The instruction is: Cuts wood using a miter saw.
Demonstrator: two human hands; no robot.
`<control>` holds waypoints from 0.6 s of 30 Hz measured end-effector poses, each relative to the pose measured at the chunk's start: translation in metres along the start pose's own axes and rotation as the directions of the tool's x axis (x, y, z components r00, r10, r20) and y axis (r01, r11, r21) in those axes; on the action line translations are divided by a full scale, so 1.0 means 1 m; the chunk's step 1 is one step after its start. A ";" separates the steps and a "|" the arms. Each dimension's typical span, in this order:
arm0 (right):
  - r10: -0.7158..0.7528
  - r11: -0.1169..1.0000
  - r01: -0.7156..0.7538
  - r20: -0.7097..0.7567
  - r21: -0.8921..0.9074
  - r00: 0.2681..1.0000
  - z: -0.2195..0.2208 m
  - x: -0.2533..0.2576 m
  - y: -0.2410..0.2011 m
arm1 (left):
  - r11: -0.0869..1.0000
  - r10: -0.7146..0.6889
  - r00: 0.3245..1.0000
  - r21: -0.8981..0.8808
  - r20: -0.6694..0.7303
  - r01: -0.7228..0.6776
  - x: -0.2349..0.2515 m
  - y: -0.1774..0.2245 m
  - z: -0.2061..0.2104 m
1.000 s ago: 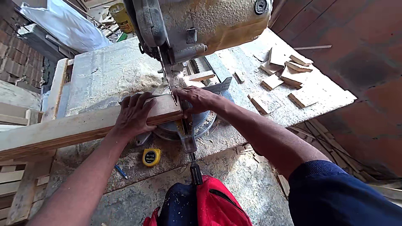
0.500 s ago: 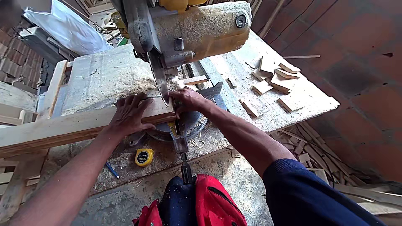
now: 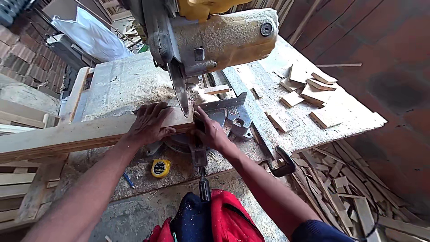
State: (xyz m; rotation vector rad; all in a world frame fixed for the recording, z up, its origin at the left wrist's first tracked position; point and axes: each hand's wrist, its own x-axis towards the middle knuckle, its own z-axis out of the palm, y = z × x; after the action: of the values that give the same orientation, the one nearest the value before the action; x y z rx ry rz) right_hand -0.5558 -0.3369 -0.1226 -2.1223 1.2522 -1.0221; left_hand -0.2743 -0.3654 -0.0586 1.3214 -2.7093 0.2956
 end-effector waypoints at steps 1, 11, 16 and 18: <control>0.115 0.993 -0.114 -0.048 0.021 0.992 0.011 -0.008 -0.010 | 1.000 -0.002 1.000 0.001 0.004 0.002 0.000 0.001 0.001; 0.222 0.974 -0.214 -0.113 0.077 0.969 0.010 -0.010 -0.016 | 0.999 0.051 0.993 -0.007 0.109 -0.051 -0.002 -0.006 0.001; -0.226 0.973 0.174 -0.504 -0.150 0.834 -0.096 0.001 -0.062 | 0.999 0.053 0.995 -0.007 0.089 -0.053 -0.001 -0.007 0.004; -0.473 0.876 0.287 -0.574 -0.388 0.669 -0.158 0.018 -0.101 | 0.996 0.088 0.994 -0.004 0.057 -0.088 -0.004 -0.008 0.007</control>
State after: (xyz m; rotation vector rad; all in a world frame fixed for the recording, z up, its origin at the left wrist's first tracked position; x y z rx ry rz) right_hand -0.6216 -0.3089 0.0520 -2.3860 1.3070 -2.0378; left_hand -0.2657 -0.3688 -0.0651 1.2303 -2.8200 0.2675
